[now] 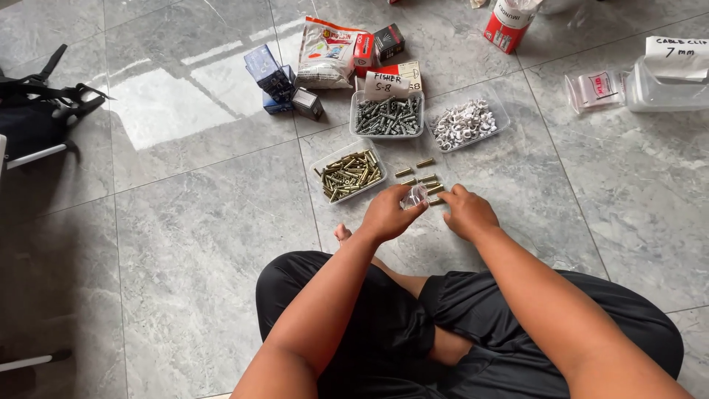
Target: The person sits on the floor and assembles wall anchors by inserting white plastic sleeves into brass-colored metal tubes. They pick up the components from plastic containers and the floor, fit them together by hand, and place the assembled fasteners into a small plastic bag.
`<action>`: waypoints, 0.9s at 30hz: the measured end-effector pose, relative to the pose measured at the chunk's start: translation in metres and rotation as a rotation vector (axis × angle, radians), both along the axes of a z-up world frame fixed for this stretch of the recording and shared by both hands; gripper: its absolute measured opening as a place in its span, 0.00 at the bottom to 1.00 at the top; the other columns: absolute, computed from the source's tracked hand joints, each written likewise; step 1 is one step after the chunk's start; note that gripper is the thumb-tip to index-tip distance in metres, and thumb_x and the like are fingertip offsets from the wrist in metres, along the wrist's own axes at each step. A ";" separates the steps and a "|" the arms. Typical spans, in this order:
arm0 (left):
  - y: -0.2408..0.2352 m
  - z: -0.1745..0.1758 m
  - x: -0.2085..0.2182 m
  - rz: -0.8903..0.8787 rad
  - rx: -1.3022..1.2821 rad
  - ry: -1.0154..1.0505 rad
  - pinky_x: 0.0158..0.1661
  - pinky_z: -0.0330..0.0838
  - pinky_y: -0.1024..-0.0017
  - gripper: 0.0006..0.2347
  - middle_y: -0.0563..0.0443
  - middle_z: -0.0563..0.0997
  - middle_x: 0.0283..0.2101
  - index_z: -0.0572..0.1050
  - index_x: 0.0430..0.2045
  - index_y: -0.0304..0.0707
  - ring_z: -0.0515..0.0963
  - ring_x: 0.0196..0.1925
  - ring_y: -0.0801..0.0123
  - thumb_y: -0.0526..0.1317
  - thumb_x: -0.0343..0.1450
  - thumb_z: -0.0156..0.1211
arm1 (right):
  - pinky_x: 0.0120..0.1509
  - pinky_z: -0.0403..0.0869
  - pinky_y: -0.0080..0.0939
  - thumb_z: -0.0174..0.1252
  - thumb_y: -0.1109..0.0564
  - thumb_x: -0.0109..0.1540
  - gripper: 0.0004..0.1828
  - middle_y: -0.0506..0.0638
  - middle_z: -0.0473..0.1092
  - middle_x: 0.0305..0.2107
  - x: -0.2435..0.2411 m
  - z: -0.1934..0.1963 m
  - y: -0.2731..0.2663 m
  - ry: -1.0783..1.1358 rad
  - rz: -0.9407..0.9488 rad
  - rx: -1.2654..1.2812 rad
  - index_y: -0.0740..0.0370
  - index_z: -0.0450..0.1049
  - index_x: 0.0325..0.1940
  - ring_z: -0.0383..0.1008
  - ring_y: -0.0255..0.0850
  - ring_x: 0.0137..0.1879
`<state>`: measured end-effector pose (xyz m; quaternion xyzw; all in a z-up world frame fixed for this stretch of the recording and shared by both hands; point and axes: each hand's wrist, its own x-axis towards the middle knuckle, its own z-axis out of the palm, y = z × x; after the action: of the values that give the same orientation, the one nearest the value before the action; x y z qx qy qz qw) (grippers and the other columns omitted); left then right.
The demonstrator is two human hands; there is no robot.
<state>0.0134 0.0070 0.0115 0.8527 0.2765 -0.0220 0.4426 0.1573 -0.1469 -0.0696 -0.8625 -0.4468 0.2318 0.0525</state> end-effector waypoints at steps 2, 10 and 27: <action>-0.002 0.000 0.000 -0.001 -0.002 -0.007 0.50 0.74 0.52 0.20 0.40 0.82 0.40 0.79 0.42 0.41 0.80 0.51 0.43 0.55 0.64 0.63 | 0.53 0.79 0.52 0.59 0.54 0.61 0.20 0.49 0.68 0.44 0.002 -0.017 -0.002 -0.024 0.020 -0.018 0.52 0.73 0.59 0.78 0.51 0.47; 0.002 0.004 -0.003 -0.015 -0.189 -0.003 0.48 0.74 0.55 0.20 0.44 0.85 0.35 0.76 0.51 0.47 0.83 0.48 0.50 0.48 0.65 0.61 | 0.52 0.78 0.53 0.63 0.54 0.58 0.05 0.49 0.68 0.38 0.008 -0.038 -0.006 -0.056 -0.002 0.017 0.52 0.73 0.36 0.77 0.55 0.45; 0.011 -0.032 0.002 -0.061 -0.696 0.012 0.35 0.76 0.71 0.13 0.42 0.84 0.34 0.77 0.42 0.34 0.86 0.35 0.61 0.41 0.68 0.56 | 0.40 0.77 0.42 0.67 0.61 0.54 0.09 0.45 0.79 0.35 0.003 0.070 0.019 0.110 -0.051 0.607 0.52 0.81 0.37 0.79 0.42 0.34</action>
<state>0.0153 0.0180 -0.0205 0.6584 0.2296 -0.1331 0.7043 0.1601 -0.1283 0.0004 -0.8045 -0.4701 0.1328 0.3378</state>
